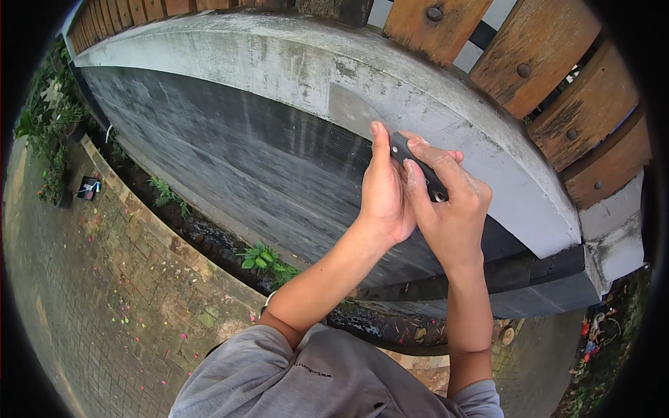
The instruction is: The person is using a putty knife to scrape off dirt or old paint from the top edge of a concrete wall.
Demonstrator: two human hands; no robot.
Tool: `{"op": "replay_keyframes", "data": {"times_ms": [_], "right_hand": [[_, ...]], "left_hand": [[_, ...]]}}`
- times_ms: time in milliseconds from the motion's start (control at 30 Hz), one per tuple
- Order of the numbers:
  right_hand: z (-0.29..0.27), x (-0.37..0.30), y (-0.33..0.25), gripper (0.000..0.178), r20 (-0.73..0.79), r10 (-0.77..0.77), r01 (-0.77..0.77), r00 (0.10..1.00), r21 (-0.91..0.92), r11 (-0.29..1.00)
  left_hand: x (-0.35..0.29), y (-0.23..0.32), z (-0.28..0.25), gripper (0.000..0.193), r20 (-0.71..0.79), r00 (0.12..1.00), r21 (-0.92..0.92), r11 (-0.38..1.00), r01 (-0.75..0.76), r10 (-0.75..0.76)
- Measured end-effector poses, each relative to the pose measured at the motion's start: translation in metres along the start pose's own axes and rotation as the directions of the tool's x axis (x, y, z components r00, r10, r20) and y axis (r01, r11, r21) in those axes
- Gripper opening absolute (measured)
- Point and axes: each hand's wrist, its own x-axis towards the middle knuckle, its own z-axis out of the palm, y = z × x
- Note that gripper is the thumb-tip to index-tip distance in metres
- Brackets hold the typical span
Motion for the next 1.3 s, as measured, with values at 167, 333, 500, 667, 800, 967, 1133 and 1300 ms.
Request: {"op": "replay_keyframes", "data": {"times_ms": [167, 333, 500, 667, 800, 967, 1133, 1300], "right_hand": [[-0.005, -0.026, -0.006, 0.021, -0.084, 0.006, -0.014, 0.996, -0.097, 0.995], [0.027, 0.015, -0.009, 0.019, 0.026, -0.027, 0.027, 0.999, -0.017, 0.999], [0.013, -0.018, -0.019, 0.022, -0.063, -0.018, 0.010, 0.998, -0.121, 0.993], [0.035, 0.018, -0.007, 0.018, -0.058, -0.049, 0.052, 0.997, 0.050, 0.997], [0.033, -0.006, -0.014, 0.017, -0.101, -0.045, 0.049, 0.994, 0.038, 0.998], [0.050, 0.026, -0.011, 0.018, 0.023, -0.015, 0.013, 1.000, 0.059, 0.998], [0.034, -0.014, -0.017, 0.020, -0.045, -0.088, 0.087, 0.995, -0.025, 0.996], [0.016, -0.023, -0.012, 0.018, -0.037, -0.030, 0.029, 0.999, -0.034, 0.999]], "left_hand": [[-0.010, -0.015, -0.017, 0.059, 0.053, 0.995, 0.103, 0.991, 0.080, -0.086], [0.005, 0.035, -0.010, 0.057, -0.008, 1.000, -0.001, 1.000, 0.001, -0.001], [-0.017, 0.015, -0.012, 0.051, -0.008, 0.997, 0.064, 0.995, 0.079, -0.079], [0.011, 0.047, -0.014, 0.057, 0.065, 0.997, 0.099, 0.994, -0.035, 0.029], [-0.009, 0.034, -0.020, 0.056, 0.014, 0.999, 0.111, 0.993, -0.039, 0.038], [0.007, 0.057, -0.019, 0.056, -0.016, 0.994, 0.150, 0.983, -0.108, 0.112], [-0.020, 0.029, -0.027, 0.055, -0.070, 0.998, 0.045, 0.999, 0.014, -0.010], [-0.019, 0.000, -0.025, 0.053, -0.085, 0.996, 0.050, 0.999, -0.010, 0.014]]}}
